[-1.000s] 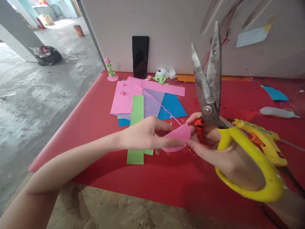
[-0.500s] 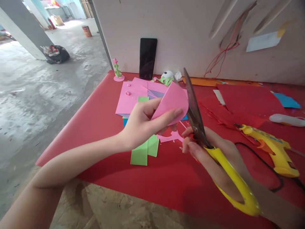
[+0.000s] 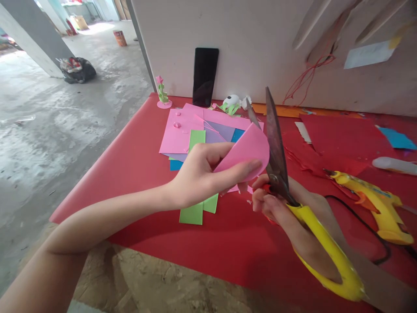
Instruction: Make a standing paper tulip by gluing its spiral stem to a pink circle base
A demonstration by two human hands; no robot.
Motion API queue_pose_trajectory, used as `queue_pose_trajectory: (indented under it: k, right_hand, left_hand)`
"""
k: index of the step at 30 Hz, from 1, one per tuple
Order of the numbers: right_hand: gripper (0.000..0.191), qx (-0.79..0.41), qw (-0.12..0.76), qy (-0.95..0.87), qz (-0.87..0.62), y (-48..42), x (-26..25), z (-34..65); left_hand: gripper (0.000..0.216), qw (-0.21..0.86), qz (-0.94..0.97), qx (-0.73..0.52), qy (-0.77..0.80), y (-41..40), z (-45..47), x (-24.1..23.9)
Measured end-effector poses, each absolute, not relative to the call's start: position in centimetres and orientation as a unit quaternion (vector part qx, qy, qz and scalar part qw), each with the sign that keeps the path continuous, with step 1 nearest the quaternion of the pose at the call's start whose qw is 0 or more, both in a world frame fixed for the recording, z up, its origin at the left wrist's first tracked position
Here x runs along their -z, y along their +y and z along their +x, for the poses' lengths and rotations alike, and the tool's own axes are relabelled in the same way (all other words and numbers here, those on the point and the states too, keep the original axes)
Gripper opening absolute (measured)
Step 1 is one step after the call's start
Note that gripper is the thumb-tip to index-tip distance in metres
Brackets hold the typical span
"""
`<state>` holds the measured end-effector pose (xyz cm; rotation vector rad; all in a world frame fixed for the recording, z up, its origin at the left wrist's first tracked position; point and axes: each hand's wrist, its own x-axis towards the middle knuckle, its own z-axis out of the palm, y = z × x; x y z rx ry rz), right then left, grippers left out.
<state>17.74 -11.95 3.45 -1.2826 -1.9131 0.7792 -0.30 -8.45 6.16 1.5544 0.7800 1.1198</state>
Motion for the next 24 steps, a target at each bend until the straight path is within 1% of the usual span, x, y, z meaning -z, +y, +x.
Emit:
queue_pose_trajectory:
  k: [4, 13, 21, 24]
  right_hand:
    - [0.008, -0.247, 0.36, -0.772, -0.462, -11.66, -3.3, 18.2]
    - [0.007, -0.172, 0.382, -0.8, -0.43, -11.39, -2.64, 18.05]
    - [0.011, -0.189, 0.348, -0.793, -0.462, -11.89, -3.05, 18.0]
    - [0.013, -0.191, 0.357, -0.784, -0.47, -12.2, -3.22, 17.74]
  left_hand:
    - [0.035, 0.521, 0.636, -0.471, 0.32, -8.49, -0.37, -6.13]
    - [0.035, 0.519, 0.629, -0.489, 0.31, -8.41, -0.26, -6.28]
    - [0.037, 0.506, 0.636, -0.485, 0.323, -8.44, -0.31, -6.07]
    - [0.039, 0.505, 0.639, -0.484, 0.32, -8.43, -0.28, -5.96]
